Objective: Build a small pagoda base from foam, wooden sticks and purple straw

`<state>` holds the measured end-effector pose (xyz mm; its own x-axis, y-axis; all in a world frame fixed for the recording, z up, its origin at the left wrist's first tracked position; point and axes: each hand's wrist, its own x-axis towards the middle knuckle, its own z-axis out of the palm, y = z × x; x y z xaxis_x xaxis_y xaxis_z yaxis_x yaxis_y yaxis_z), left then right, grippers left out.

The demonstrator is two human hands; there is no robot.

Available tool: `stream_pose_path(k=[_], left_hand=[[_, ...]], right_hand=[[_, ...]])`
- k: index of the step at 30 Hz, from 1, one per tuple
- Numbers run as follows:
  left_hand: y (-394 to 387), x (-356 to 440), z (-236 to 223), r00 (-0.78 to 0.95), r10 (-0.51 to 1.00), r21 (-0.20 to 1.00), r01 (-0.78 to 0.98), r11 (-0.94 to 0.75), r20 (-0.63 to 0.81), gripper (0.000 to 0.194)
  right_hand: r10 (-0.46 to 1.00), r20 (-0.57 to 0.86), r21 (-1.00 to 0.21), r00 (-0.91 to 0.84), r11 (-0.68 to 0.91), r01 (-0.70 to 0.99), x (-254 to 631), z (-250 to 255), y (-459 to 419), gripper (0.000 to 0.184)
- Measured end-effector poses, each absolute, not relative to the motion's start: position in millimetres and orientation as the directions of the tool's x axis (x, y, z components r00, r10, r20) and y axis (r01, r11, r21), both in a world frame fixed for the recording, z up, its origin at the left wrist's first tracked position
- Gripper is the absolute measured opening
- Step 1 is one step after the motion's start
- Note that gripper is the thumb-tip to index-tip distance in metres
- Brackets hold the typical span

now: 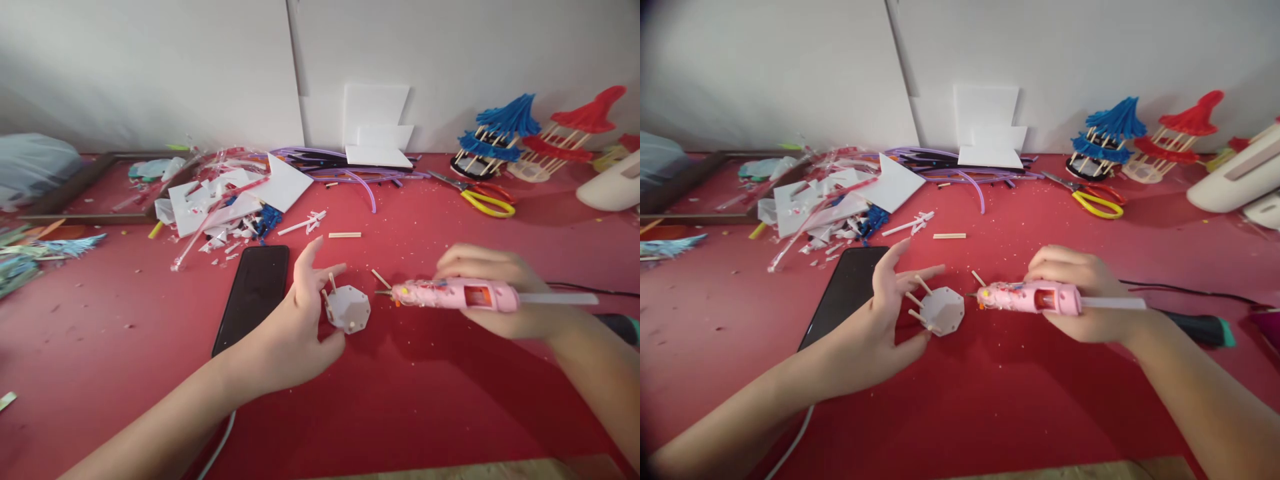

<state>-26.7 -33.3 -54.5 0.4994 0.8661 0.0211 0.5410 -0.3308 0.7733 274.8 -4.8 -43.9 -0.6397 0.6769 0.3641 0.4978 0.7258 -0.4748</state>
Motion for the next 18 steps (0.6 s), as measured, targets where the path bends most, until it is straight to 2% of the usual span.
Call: stream_pose_path(k=[3, 5, 8, 12, 18], left_hand=[[-35, -25, -57, 0.461, 0.887, 0.748, 0.595, -0.295, -0.016, 0.114], [-36, -24, -62, 0.405, 0.914, 0.716, 0.636, -0.287, 0.007, 0.117], [-36, -22, -68, 0.366, 0.928, 0.714, 0.633, -0.299, 0.064, 0.108], [-36, -21, -71, 0.386, 0.912, 0.711, 0.603, -0.361, 0.136, 0.094], [-37, -21, -69, 0.407, 0.904, 0.693, 0.615, -0.375, 0.129, 0.095]], right_hand=[[0.668, 0.375, -0.499, -0.642, 0.730, 0.468, 268, -49, -13, 0.013], [0.660, 0.361, -0.530, -0.659, 0.727, 0.437, 263, -51, -19, 0.013], [0.639, 0.353, -0.528, -0.683, 0.739, 0.419, 258, -53, -23, 0.012], [0.638, 0.350, -0.462, -0.686, 0.755, 0.466, 257, -56, -23, 0.011], [0.639, 0.351, -0.391, -0.685, 0.764, 0.513, 255, -58, -24, 0.012]])
